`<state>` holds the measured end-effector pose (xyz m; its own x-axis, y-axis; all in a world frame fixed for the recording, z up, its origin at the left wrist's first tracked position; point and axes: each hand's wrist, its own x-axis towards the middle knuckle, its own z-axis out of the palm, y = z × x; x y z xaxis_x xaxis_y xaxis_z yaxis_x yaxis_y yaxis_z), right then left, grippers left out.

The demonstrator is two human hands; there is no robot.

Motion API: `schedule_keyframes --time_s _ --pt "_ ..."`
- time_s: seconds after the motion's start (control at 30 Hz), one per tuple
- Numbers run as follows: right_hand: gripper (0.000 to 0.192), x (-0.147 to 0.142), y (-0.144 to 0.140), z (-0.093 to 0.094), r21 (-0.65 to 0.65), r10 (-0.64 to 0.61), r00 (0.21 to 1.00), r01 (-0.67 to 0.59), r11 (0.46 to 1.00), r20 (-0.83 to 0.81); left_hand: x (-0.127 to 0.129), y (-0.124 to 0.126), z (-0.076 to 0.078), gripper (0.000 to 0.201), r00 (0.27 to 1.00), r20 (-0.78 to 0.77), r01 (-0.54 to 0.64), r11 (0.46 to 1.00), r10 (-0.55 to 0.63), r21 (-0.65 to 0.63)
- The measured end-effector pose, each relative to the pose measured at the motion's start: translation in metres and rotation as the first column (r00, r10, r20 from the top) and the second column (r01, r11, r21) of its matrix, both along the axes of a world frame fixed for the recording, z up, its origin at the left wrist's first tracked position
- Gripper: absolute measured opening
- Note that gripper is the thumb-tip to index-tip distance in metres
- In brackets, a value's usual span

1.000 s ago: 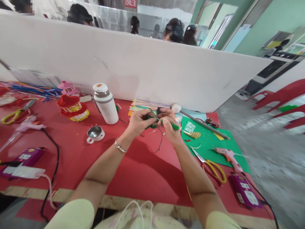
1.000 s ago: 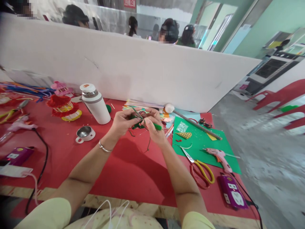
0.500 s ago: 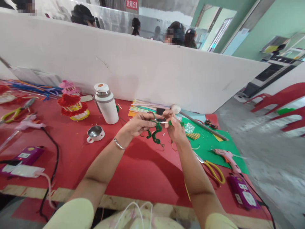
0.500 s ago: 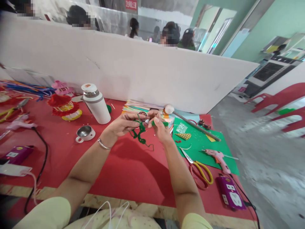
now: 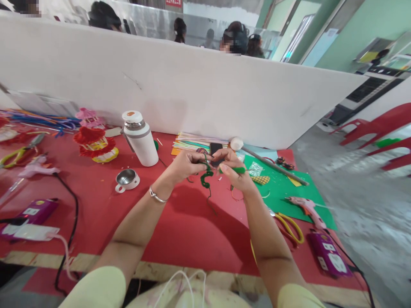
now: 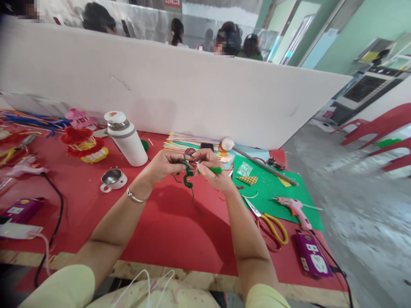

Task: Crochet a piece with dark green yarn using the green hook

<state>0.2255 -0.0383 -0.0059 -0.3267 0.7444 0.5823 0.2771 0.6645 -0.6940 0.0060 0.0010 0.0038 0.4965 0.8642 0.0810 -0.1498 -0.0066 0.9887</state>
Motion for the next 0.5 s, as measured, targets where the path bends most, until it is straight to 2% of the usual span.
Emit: schedule_keyframes --time_s 0.1,0.2,0.5 --pt "0.039 -0.0018 -0.0019 0.0026 0.061 -0.031 0.999 0.028 0.998 0.034 0.0003 0.0003 0.0003 0.031 0.998 -0.062 -0.015 0.992 0.023 0.124" --pt "0.036 -0.0026 -0.0026 0.0013 0.109 -0.07 0.997 0.067 0.992 0.026 -0.0018 0.0012 0.0007 0.03 0.993 -0.107 -0.024 0.98 0.046 0.196" --pt "0.031 -0.0027 -0.0015 -0.004 0.149 -0.139 0.989 0.132 0.98 0.041 -0.0049 0.0014 0.0027 0.027 0.992 -0.124 -0.007 0.977 0.034 0.213"
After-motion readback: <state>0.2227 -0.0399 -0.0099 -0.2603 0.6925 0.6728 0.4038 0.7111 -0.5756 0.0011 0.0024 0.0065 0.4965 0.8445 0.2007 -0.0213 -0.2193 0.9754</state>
